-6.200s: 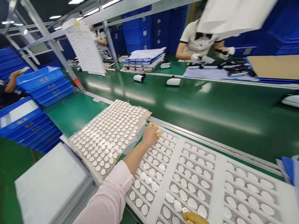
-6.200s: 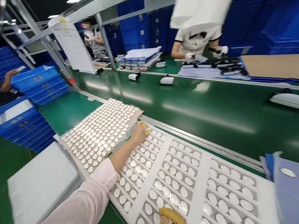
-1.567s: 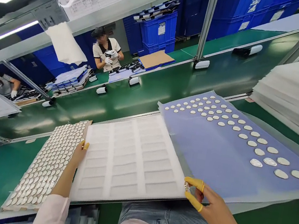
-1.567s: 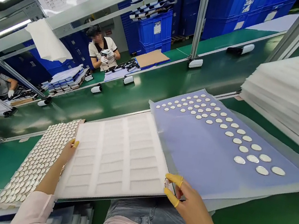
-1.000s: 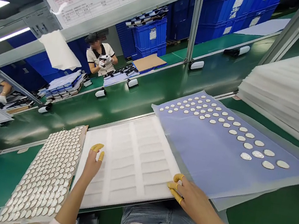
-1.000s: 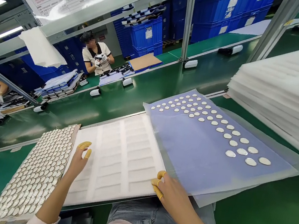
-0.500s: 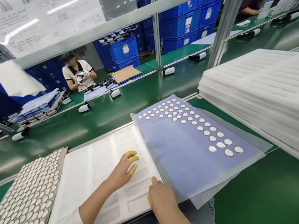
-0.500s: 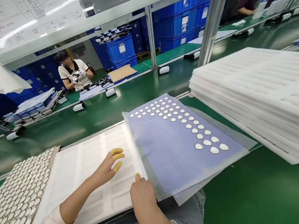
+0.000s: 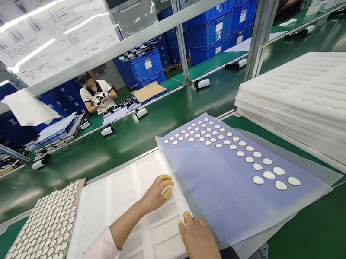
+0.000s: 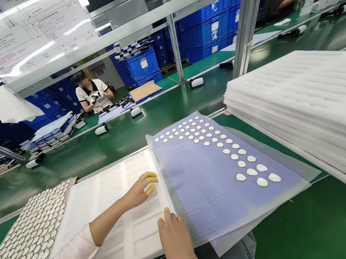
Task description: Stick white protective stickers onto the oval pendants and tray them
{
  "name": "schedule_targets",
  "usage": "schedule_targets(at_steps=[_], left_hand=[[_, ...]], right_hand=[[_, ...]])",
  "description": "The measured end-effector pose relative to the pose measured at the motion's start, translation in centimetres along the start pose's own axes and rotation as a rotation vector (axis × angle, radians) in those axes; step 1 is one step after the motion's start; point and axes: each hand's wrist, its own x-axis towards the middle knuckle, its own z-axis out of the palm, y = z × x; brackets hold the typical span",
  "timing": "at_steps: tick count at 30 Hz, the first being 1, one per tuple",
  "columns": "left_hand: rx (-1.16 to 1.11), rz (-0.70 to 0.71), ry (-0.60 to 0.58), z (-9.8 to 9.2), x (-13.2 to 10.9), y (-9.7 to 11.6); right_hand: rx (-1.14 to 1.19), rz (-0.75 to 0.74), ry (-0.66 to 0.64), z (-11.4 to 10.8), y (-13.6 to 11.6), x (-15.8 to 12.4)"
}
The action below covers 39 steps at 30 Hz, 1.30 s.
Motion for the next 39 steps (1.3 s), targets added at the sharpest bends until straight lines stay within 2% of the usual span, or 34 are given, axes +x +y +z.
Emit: schedule_targets(at_steps=[6, 11, 13, 15, 18, 20, 22, 25, 28, 32, 35, 39], left_hand=[[0.09, -0.097, 0.061, -0.5, 9.0, -3.8], [0.223, -0.226, 0.104, -1.3, 16.7, -7.8], [0.278, -0.267, 0.104, -1.8, 18.8, -9.2], [0.328, -0.3, 0.091, -2.3, 20.3, -10.4], [0.392, -0.334, 0.044, -2.7, 21.5, -11.8], [0.427, -0.349, 0.005, -2.7, 21.8, -12.5], [0.461, -0.361, -0.028, -2.5, 21.9, -12.8], [0.52, -0.366, -0.074, -2.3, 21.9, -13.0], [0.589, -0.348, -0.14, -2.4, 22.0, -13.0], [0.67, -0.281, -0.259, -3.0, 22.2, -12.9], [0.713, -0.231, -0.333, -3.5, 22.3, -12.7], [0.735, -0.193, -0.381, -3.9, 22.4, -11.9]], right_hand=[[0.05, 0.007, -0.004, 0.5, 1.7, 0.4], [0.08, 0.038, -0.006, 1.3, 1.7, 1.1], [0.114, 0.015, -0.02, 0.7, 1.9, 1.3], [0.18, -0.045, -0.043, -0.9, 3.1, 2.0], [0.297, -0.115, -0.045, -4.8, 6.5, 5.0], [0.322, -0.051, -0.005, -7.6, 9.4, 9.0], [0.332, 0.04, 0.045, -9.5, 12.0, 14.2], [0.362, 0.1, 0.043, -10.1, 14.5, 22.1], [0.363, 0.171, 0.029, -8.7, 15.2, 27.6], [0.339, 0.228, 0.015, -6.5, 14.6, 30.6], [0.321, 0.259, 0.009, -6.0, 13.8, 31.2], [0.33, 0.274, 0.015, -6.5, 12.8, 30.9]])
